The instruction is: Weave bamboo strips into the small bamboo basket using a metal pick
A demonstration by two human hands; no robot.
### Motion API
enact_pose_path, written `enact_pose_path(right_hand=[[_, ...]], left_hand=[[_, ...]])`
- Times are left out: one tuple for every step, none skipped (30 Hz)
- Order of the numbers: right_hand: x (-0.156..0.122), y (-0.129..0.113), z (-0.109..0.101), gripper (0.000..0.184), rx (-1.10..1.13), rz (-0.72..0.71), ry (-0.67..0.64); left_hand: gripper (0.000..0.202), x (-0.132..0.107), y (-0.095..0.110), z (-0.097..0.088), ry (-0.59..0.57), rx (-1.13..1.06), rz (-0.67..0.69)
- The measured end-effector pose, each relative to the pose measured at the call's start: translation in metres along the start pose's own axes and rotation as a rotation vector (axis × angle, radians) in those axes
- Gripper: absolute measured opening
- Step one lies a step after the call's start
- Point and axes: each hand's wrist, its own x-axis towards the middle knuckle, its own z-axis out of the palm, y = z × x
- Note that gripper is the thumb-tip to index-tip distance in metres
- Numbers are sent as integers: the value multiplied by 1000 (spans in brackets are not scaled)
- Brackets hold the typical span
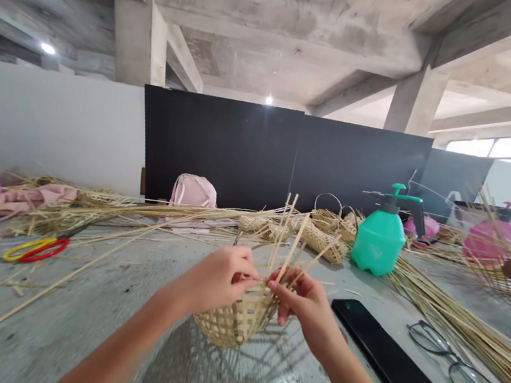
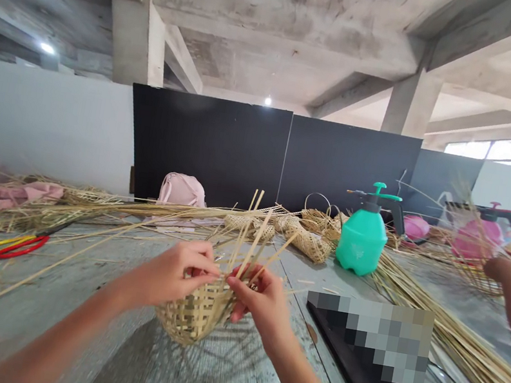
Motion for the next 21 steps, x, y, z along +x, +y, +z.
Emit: enact_pose_path(right_hand=[[-1, -1, 1, 31, -25, -13, -25], [-2, -3, 2, 30, -50, -26, -46], [-3, -4, 2, 30, -69, -39, -59], [-4, -5, 2, 29, -77, -48, -66], [-5, -6, 2, 28, -79, -53, -75], [-5, -7, 2, 28, -73, -56, -87], [-6, -8, 2, 28, -64, -57, -105], [-6, -10, 1, 28, -52, -57, -122], [-6, -11, 1, 27, -40, -59, -137], [-7, -12, 0, 27, -30, -64, -148], [-7, -13, 0, 27, -23, -74, -152], [-7, -14, -1, 26, -20, -87, -155], [-8, -15, -2, 27, -22, -103, -158], [-8, -16, -2, 27, -26, -120, -161], [-8, -16, -2, 29, -28, -137, -167], [-9, -16, -2, 32, -23, -152, -172], [-9, -16, -2, 37, -14, -164, -174], [-9, -16, -2, 42, -5, -170, -173], [-9, -15, -2, 46, 1, -171, -169], [-9, -15, -2, 49, 2, -168, -164], [-8, -15, -2, 51, -1, -165, -155]], left_hand=[[20, 0, -2, -4, 53, -22, -23], [20, -1, -3, -8, 110, -39, -41], [21, -1, -4, -12, 155, -52, -53], [23, -2, -4, -15, 179, -58, -55], [25, -3, -3, -17, 179, -54, -49], [27, -4, -2, -18, 162, -40, -38], [28, -5, 1, -18, 139, -16, -25], [30, -6, 4, -18, 130, 15, -15], [32, -7, 8, -16, 135, 49, -7], [35, -8, 13, -14, 152, 79, 0], [39, -8, 17, -12, 169, 97, 8], [43, -8, 20, -10, 178, 107, 22], [44, -8, 23, -9, 185, 115, 41], [43, -8, 24, -7, 192, 128, 61], [39, -7, 25, -6, 203, 152, 81], [31, -6, 26, -6, 223, 193, 98], [21, -6, 25, -5, 242, 256, 108], [13, -5, 25, -5, 250, 334, 109], [12, -4, 25, -4, 240, 411, 100], [17, -4, 25, -2, 205, 473, 81], [21, -3, 26, -1, 151, 515, 50]])
